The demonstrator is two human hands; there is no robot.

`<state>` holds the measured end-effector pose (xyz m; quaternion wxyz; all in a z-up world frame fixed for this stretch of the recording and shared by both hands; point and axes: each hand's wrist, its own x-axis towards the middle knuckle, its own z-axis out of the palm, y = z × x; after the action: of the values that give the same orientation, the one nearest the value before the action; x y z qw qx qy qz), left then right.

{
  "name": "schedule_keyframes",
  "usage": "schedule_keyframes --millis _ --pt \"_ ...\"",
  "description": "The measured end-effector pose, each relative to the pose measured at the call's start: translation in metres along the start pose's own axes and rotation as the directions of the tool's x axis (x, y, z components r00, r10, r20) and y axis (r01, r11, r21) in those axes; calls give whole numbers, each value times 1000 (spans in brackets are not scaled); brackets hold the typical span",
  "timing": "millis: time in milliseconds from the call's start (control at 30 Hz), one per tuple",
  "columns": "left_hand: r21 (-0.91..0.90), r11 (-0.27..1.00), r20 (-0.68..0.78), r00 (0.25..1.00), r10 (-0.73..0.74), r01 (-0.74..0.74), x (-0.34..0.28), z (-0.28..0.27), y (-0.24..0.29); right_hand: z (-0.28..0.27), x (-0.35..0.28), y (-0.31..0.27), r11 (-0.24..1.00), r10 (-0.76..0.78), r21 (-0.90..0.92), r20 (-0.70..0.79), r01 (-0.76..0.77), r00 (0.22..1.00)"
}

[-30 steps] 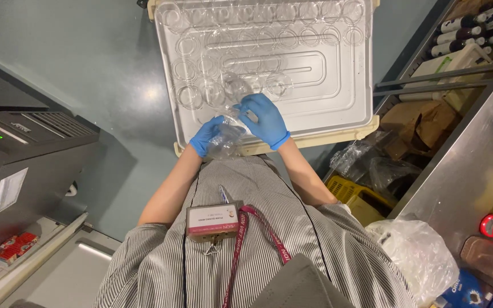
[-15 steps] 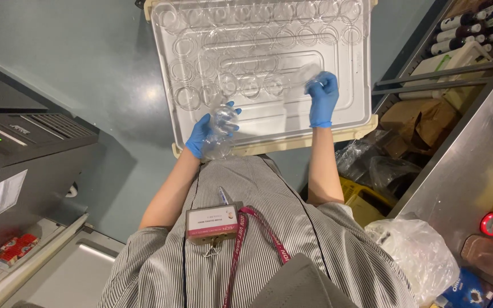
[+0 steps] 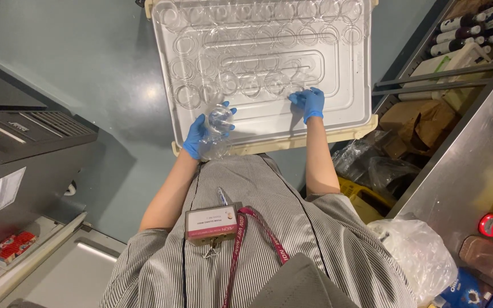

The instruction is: Pouring white liquid from a measuring pitcher into small plastic cups arranged on a tray.

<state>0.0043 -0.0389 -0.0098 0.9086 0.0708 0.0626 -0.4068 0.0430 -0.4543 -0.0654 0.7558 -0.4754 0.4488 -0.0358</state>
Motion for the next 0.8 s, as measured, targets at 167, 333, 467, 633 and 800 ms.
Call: schedule_keyframes --millis 167,333,467,633,800 --pt "2 1000 28 999 16 -16 -2 7 1 7 -7 0 994 -9 -112 48 14 999" --pt "12 1000 19 1000 15 -15 -4 10 1 34 -75 -43 910 -95 -410 -64 61 993" --pt "116 993 -72 997 37 -28 -1 17 0 39 -101 -41 536 -572 -760 -6 368 820" --pt "81 985 -127 982 -141 152 13 18 -7 123 -223 -67 142 -618 -287 721 947 311" --pt "91 983 -132 980 -148 161 31 -41 -24 142 -238 -41 -75 -436 -142 895 987 96"
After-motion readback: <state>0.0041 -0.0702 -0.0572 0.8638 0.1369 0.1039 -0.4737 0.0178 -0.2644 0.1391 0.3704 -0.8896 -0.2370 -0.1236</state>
